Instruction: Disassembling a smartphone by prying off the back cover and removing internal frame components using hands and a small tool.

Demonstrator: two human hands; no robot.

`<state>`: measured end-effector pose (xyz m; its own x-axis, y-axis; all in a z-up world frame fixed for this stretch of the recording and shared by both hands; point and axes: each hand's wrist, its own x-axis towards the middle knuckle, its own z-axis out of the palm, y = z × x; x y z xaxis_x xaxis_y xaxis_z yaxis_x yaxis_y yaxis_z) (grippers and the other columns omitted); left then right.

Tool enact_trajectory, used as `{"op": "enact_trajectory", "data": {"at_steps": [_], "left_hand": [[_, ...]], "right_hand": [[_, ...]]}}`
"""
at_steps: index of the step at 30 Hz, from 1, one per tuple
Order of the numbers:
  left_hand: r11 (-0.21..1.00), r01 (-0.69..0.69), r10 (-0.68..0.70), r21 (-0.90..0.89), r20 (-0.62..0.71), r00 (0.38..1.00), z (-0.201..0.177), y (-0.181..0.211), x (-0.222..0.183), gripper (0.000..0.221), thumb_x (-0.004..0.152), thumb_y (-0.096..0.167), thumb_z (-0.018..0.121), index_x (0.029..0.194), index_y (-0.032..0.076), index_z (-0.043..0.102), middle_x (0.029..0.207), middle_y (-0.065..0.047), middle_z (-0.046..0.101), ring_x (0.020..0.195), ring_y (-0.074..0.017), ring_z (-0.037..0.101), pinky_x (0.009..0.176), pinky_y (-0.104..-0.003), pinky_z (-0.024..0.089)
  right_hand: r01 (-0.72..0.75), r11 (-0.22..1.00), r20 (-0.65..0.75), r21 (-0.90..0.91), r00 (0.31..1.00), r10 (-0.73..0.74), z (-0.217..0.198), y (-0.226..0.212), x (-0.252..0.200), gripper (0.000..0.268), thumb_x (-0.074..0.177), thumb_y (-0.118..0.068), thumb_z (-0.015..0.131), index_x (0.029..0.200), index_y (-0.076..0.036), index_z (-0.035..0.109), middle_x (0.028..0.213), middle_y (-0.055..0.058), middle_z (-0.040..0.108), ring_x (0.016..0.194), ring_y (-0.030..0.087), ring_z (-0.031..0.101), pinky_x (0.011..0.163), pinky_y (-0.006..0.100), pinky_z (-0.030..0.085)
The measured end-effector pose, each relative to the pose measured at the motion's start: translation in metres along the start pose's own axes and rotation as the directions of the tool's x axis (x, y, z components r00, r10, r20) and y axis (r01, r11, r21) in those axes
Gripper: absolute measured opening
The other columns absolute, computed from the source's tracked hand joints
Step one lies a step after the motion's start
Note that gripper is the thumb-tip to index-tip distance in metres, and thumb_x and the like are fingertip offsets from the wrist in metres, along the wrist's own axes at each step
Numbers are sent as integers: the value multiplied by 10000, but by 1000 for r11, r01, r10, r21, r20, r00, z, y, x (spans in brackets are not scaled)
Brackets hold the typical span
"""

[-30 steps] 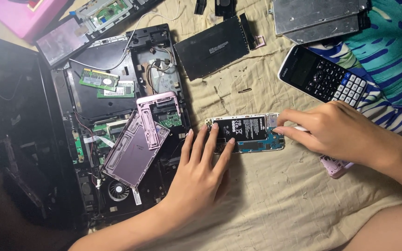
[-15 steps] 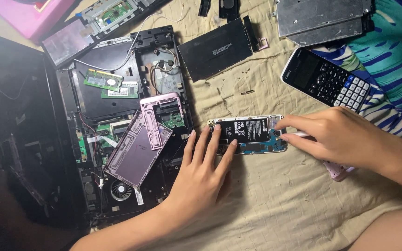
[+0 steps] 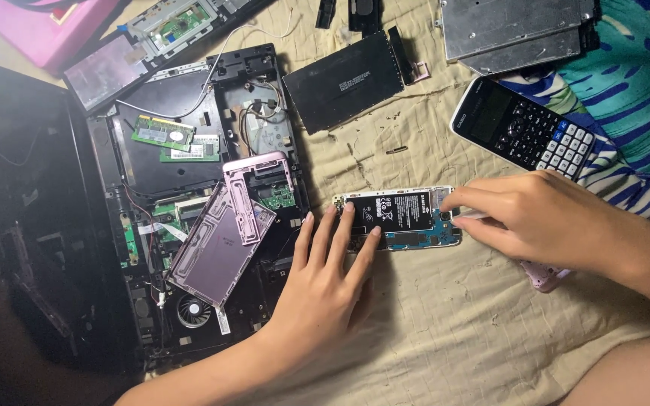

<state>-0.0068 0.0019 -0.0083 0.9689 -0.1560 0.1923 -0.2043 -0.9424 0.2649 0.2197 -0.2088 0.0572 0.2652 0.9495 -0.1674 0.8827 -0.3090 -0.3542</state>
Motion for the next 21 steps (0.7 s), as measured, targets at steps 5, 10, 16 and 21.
{"op": "enact_trajectory", "data": {"at_steps": [5, 10, 16, 21], "left_hand": [[1000, -2, 3, 29, -19, 1000, 1, 0, 0, 587, 995, 219, 504, 1554, 52, 434, 1561, -361, 375, 1439, -551, 396, 1196, -665, 288], [999, -2, 2, 34, -9, 1000, 2, 0, 0, 633, 956, 235, 530, 1555, 56, 437, 1564, -364, 369, 1442, -551, 383, 1202, -662, 273], [1000, -2, 2, 17, 6, 1000, 1, 0, -1, 695, 959, 363, 578, 1561, 53, 422, 1571, -368, 354, 1449, -555, 372, 1206, -671, 257], [999, -2, 3, 32, -17, 1000, 2, -1, 0, 668, 900, 150, 556, 1552, 61, 445, 1557, -358, 387, 1439, -547, 398, 1204, -659, 283]], "right_hand": [[-94, 995, 110, 40, 990, 89, 0, -1, -2, 266, 899, -295, 698, 1138, -190, 752, 1006, -60, 787, 809, 165, 773, 731, 385, 644], [-116, 987, 129, 107, 986, 102, -2, -6, 1, 233, 929, -279, 656, 1098, -156, 759, 1013, -25, 815, 833, 187, 788, 742, 378, 609], [-83, 996, 90, 42, 993, 79, -2, -9, -2, 192, 928, -265, 659, 1074, -169, 740, 935, -33, 815, 736, 192, 781, 642, 400, 594], [-122, 988, 157, -95, 978, 136, -5, -3, -6, 112, 948, -314, 627, 1011, -240, 682, 708, -64, 717, 595, 183, 696, 548, 410, 549]]}}
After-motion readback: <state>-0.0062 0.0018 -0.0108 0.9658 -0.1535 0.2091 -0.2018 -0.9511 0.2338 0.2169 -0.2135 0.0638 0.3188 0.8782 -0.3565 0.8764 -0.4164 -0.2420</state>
